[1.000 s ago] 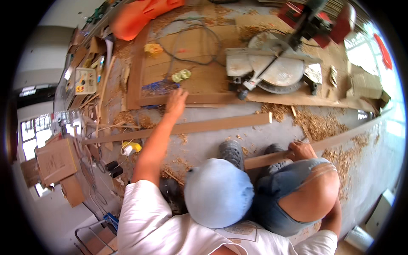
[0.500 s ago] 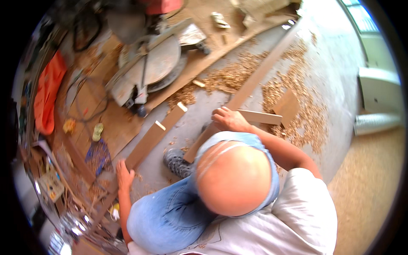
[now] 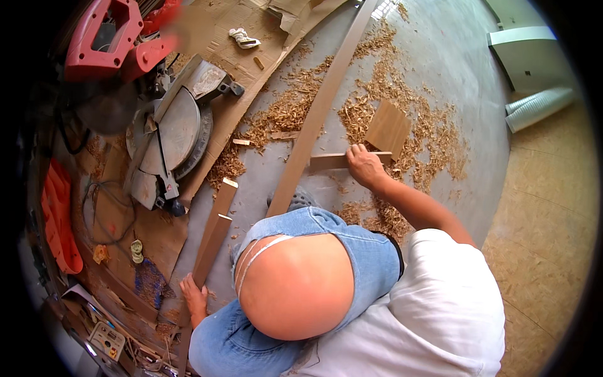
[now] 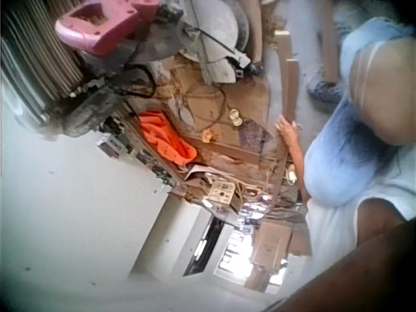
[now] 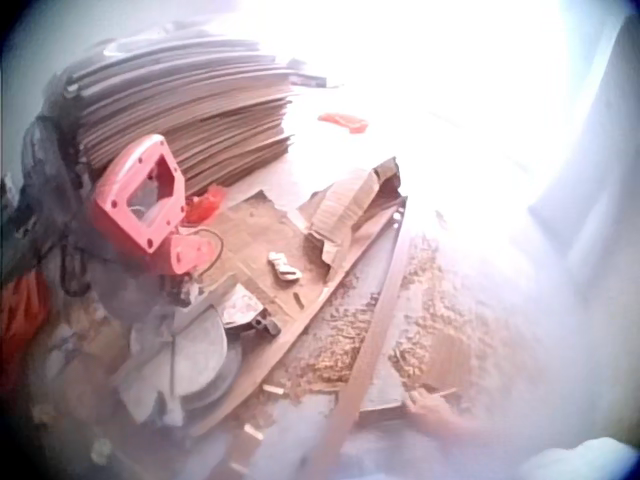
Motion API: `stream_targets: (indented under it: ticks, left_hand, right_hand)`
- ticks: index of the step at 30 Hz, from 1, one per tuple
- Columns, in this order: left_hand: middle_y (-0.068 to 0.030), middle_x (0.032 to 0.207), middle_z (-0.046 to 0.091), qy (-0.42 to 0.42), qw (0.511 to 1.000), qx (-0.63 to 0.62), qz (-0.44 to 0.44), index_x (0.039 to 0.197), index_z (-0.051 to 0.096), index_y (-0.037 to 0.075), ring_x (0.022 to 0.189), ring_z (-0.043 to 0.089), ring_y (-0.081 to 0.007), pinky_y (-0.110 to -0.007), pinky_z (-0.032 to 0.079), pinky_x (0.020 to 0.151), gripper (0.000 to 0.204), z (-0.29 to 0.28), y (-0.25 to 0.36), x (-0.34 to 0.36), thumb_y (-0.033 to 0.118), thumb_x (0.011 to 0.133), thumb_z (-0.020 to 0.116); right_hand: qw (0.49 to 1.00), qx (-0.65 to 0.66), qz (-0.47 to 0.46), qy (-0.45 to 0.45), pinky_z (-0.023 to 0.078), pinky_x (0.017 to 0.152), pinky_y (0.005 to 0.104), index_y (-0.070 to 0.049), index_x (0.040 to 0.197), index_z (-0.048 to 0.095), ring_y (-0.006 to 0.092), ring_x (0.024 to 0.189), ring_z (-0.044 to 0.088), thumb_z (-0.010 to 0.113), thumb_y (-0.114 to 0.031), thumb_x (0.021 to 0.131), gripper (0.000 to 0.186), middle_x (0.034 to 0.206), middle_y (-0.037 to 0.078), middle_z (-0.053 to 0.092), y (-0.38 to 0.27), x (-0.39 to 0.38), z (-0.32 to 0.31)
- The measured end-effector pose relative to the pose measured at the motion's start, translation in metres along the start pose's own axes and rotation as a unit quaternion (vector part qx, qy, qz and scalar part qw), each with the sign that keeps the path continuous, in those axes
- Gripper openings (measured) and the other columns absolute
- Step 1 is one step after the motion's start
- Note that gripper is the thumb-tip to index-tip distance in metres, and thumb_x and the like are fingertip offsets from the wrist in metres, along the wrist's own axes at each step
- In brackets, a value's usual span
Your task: The person cuts wood strips using a miter saw, carries the cut pieces into a room with wood flooring, and positions them against the wall base, marking measurements with a pencil.
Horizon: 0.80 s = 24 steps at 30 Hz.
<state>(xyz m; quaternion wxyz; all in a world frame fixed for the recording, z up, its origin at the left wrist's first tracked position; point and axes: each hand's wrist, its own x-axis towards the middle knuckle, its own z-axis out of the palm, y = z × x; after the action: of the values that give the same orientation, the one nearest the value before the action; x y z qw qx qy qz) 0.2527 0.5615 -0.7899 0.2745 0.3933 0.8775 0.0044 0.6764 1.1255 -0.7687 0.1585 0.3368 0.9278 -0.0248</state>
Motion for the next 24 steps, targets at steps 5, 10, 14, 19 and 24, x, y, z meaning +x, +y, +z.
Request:
stream_targets:
  ticks: [5, 10, 14, 19, 24]
  left_hand:
    - [-0.0229, 0.133, 0.054, -0.005, 0.997, 0.071, 0.015, 0.138, 0.048, -0.002, 0.128, 0.046, -0.0428, -0.052, 0.039, 0.111, 0.078, -0.008, 0.014, -0.006, 0.011, 0.069, 0.081]
    - [-0.0229, 0.128, 0.056, 0.057, 0.994, 0.079, 0.056, 0.139, 0.050, 0.001, 0.118, 0.053, -0.0447, -0.051, 0.045, 0.101, 0.081, 0.007, 0.006, -0.025, 0.021, 0.067, 0.082]
    - [-0.0222, 0.117, 0.057, 0.010, 0.998, 0.024, 0.054, 0.142, 0.051, 0.003, 0.104, 0.059, -0.0439, -0.053, 0.050, 0.087, 0.085, -0.022, 0.033, -0.020, 0.024, 0.066, 0.082]
    - [-0.0237, 0.110, 0.062, -0.042, 0.996, -0.010, 0.075, 0.140, 0.049, 0.002, 0.099, 0.063, -0.0456, -0.052, 0.053, 0.084, 0.084, -0.022, 0.035, -0.014, 0.027, 0.067, 0.082]
    - [-0.0240, 0.136, 0.051, -0.129, 0.990, -0.053, 0.006, 0.154, 0.035, 0.012, 0.123, 0.051, -0.0432, -0.049, 0.040, 0.105, 0.066, -0.050, 0.014, -0.021, 0.027, 0.092, 0.053]
  right_hand:
    - [0.977, 0.099, 0.173, -0.078, 0.056, 0.083, 0.0453, -0.001, 0.107, 0.057, 0.0359, 0.102, 0.066, 0.076, -0.031, 0.081, 0.044, 0.105, 0.019, 0.065, 0.023, -0.020, -0.021]
    - [0.889, 0.356, 0.276, -0.081, 0.056, 0.079, 0.0408, 0.004, 0.102, 0.062, 0.0294, 0.086, 0.070, 0.076, -0.042, 0.083, 0.052, 0.093, 0.017, 0.071, 0.053, -0.012, -0.031]
    - [0.732, 0.618, 0.287, -0.015, 0.056, 0.076, 0.0342, 0.001, 0.101, 0.067, 0.0170, 0.081, 0.068, 0.077, -0.042, 0.085, 0.048, 0.090, 0.010, 0.071, 0.051, 0.029, -0.034]
    - [0.626, 0.708, 0.316, 0.087, 0.056, 0.068, 0.0365, -0.006, 0.097, 0.069, 0.0218, 0.078, 0.066, 0.076, -0.056, 0.081, 0.054, 0.092, 0.011, 0.068, 0.033, 0.107, -0.017]
    - [0.468, 0.811, 0.335, 0.103, 0.058, 0.072, 0.0408, -0.002, 0.120, 0.063, 0.0245, 0.085, 0.071, 0.079, -0.042, 0.084, 0.056, 0.100, 0.010, 0.071, -0.009, 0.146, -0.021]
